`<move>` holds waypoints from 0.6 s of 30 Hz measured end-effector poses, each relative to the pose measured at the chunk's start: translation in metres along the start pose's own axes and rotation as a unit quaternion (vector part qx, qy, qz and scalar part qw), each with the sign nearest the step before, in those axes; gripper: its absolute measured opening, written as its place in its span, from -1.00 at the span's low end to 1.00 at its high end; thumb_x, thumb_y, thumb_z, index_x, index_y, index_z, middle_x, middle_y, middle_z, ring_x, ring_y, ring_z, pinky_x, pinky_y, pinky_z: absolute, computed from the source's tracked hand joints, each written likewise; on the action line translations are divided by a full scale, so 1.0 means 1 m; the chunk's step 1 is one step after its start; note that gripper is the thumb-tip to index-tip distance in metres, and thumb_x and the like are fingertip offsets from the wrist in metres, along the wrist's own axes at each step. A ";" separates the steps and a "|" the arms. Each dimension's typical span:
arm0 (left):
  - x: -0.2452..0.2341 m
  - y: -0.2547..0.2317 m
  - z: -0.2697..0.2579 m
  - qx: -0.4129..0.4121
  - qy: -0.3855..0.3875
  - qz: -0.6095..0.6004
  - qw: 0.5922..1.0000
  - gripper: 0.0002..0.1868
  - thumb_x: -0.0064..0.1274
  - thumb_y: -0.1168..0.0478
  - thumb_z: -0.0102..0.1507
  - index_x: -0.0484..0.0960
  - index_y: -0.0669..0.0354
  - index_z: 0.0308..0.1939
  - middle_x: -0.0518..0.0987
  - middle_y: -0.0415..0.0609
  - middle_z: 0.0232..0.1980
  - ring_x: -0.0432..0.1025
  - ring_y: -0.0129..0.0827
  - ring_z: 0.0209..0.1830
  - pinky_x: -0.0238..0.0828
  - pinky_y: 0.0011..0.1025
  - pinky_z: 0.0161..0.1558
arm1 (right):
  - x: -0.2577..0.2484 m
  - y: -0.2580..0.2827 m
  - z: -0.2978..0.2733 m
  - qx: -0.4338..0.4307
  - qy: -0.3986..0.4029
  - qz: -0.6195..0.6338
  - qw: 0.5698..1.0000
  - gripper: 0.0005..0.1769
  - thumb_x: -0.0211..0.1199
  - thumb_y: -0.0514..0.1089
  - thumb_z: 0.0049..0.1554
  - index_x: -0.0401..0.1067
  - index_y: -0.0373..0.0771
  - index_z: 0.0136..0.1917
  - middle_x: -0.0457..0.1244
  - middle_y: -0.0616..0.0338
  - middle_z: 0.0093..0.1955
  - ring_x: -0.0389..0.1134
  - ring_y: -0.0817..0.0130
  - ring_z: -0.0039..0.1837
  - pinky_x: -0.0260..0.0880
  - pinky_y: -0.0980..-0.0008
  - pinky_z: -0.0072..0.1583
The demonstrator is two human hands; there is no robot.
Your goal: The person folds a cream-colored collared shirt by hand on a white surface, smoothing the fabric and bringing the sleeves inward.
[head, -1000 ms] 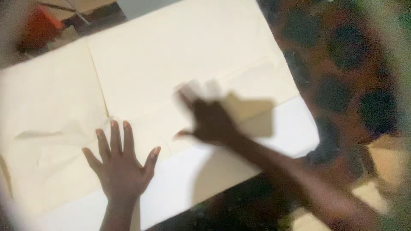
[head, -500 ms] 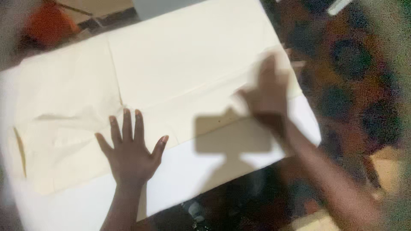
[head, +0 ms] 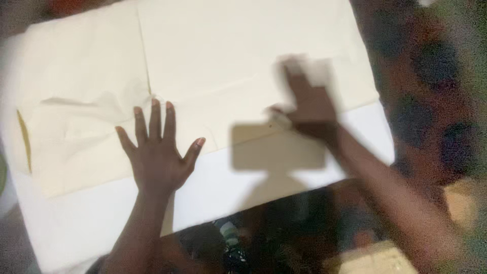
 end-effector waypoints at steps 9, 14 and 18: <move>-0.003 0.004 0.002 -0.008 0.005 0.019 1.000 0.07 -0.60 -0.63 0.25 -0.05 -0.06 0.63 -0.17 -0.04 0.70 -0.35 0.04 0.67 -0.60 0.42 0.44 | -0.066 -0.047 -0.033 0.182 -0.069 -0.168 0.966 0.03 -0.30 0.45 0.36 -0.43 -0.37 0.71 -0.53 -0.18 0.77 -0.53 -0.06 0.79 -0.61 -0.47 0.57; -0.003 0.006 0.001 -0.019 0.001 -0.002 1.000 -0.12 -0.55 -0.45 0.39 -0.01 -0.08 0.65 -0.11 -0.01 0.71 -0.30 0.05 0.70 -0.58 0.42 0.49 | 0.024 0.142 -0.006 -0.068 -0.137 -0.090 0.984 -0.05 0.03 0.28 0.34 0.00 -0.53 0.64 -0.16 -0.38 0.70 -0.23 -0.17 0.73 -0.41 -0.52 0.56; 0.003 0.015 -0.006 -0.026 -0.003 -0.035 0.999 -0.27 -0.43 -0.25 0.47 0.03 -0.07 0.66 -0.05 0.00 0.71 -0.25 0.09 0.70 -0.55 0.46 0.48 | 0.055 0.215 0.016 -0.083 -0.108 -0.098 0.986 -0.21 0.06 0.15 0.37 0.05 -0.47 0.61 -0.06 -0.28 0.68 -0.11 -0.13 0.71 -0.36 -0.47 0.56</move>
Point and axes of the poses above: each hand's wrist, its own z-axis towards the middle knuckle, its own x-axis out of the palm, y = z × x, the point moved 8 cm from there along z, towards the middle knuckle
